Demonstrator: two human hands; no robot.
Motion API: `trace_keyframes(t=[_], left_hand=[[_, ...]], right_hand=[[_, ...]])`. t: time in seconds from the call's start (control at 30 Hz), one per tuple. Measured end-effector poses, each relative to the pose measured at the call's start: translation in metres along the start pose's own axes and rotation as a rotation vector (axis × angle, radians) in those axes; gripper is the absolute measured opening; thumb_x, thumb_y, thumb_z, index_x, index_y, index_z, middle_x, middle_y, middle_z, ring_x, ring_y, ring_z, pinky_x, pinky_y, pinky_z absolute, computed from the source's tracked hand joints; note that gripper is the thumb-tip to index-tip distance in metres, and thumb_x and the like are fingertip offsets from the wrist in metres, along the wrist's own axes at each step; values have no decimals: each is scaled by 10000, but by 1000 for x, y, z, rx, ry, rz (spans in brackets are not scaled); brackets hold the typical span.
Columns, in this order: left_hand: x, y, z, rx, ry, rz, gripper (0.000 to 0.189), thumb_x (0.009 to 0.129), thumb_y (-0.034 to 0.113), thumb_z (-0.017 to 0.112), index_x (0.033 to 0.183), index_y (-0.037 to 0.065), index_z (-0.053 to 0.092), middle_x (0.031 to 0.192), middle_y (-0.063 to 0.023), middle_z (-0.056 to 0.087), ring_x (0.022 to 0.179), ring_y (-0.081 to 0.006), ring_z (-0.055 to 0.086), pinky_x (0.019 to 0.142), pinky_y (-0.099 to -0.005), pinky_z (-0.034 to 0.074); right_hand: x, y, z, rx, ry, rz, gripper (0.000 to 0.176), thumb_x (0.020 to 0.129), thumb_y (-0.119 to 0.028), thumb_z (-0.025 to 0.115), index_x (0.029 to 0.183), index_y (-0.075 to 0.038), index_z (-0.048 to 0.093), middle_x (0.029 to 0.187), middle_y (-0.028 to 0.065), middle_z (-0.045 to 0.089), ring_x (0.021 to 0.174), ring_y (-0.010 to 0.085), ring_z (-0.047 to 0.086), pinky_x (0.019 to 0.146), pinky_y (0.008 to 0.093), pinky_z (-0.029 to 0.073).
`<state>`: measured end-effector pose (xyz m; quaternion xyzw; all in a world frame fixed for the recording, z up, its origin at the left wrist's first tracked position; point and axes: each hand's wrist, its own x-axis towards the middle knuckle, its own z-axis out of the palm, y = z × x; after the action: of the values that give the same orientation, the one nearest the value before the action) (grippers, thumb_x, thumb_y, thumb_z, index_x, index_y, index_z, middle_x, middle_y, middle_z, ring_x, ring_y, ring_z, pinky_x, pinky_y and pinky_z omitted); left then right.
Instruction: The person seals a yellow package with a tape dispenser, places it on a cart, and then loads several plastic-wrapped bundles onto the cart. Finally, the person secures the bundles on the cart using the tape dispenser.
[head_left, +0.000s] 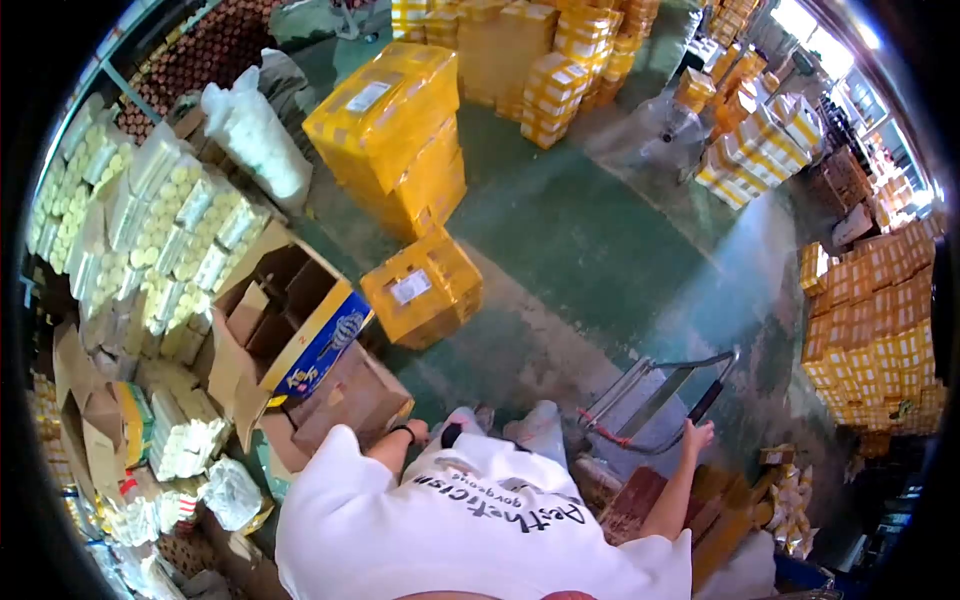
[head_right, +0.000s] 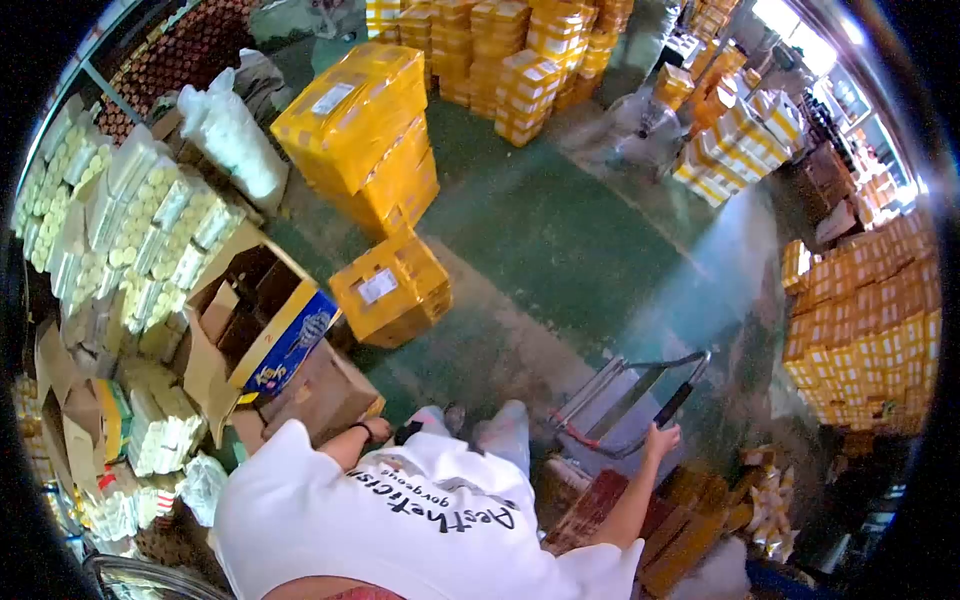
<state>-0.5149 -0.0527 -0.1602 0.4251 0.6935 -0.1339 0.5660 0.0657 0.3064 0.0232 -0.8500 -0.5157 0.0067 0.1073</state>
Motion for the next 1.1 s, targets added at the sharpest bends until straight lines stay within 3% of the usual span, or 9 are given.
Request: trace_keyframes(t=[0.1, 0.17, 0.2, 0.27, 0.37, 0.47, 0.6, 0.9, 1.1], left_hand=[[19, 13, -58, -542, 272, 27, 277, 694, 264, 619, 872, 57, 666, 789, -92, 664, 696, -210, 624, 665, -352, 496], [40, 17, -92, -740, 473, 81, 226, 715, 231, 605, 846, 54, 659, 734, -88, 647, 649, -189, 607, 628, -321, 496], [43, 28, -106, -959, 575, 72, 154, 722, 201, 583, 757, 63, 643, 672, -81, 619, 630, -171, 596, 564, -317, 471], [41, 45, -140, -868, 652, 98, 177, 728, 170, 532, 570, 94, 561, 508, -47, 550, 523, -163, 567, 458, -314, 383], [51, 73, -166, -764, 788, -93, 198, 713, 190, 531, 573, 67, 596, 506, -44, 565, 461, -189, 557, 435, -317, 400], [82, 93, -168, -822, 346, -79, 202, 715, 251, 571, 703, 74, 667, 673, -105, 651, 644, -230, 636, 616, -351, 492], [94, 138, -202, -348, 180, 5, 275, 712, 307, 595, 836, 81, 692, 858, -135, 662, 818, -275, 632, 747, -367, 489], [163, 189, -338, -176, 453, 245, 248, 719, 304, 597, 797, 85, 683, 791, -131, 660, 744, -273, 637, 683, -368, 497], [147, 235, -416, -560, 602, 531, 239, 783, 233, 586, 909, 31, 607, 823, -146, 644, 767, -249, 625, 686, -341, 492]], right_hand=[[71, 36, 66, 131, -74, 77, 658, 650, -214, 715, 1165, 56, 406, 1019, 203, 572, 858, 309, 574, 741, 430, 455], [94, 34, 86, 649, -442, 253, 270, 693, -96, 669, 860, 22, 493, 716, 102, 570, 558, 225, 526, 534, 373, 450], [113, 48, 126, 802, -362, 469, 171, 707, -57, 642, 778, 9, 501, 638, 87, 555, 526, 227, 528, 497, 360, 435], [134, 39, 121, 926, -518, 762, 210, 710, -137, 606, 563, -67, 474, 491, 99, 503, 368, 248, 480, 380, 360, 416], [124, 1, 58, 1019, -654, 701, 157, 692, -84, 635, 608, -26, 516, 533, 75, 494, 398, 215, 457, 390, 352, 406], [142, -3, 94, 987, -504, 561, 103, 698, -65, 614, 658, -20, 530, 548, 51, 504, 408, 173, 460, 394, 327, 371], [150, -53, 81, 946, -523, 495, 111, 713, -31, 545, 646, -41, 457, 510, 35, 448, 374, 154, 430, 366, 286, 378], [152, -196, 59, 945, -653, 301, 128, 664, -46, 529, 550, -26, 475, 464, 70, 463, 375, 193, 478, 378, 309, 411], [189, -308, 55, 931, -749, 123, 143, 682, -72, 555, 565, -5, 507, 449, 81, 481, 356, 194, 473, 372, 298, 407]])
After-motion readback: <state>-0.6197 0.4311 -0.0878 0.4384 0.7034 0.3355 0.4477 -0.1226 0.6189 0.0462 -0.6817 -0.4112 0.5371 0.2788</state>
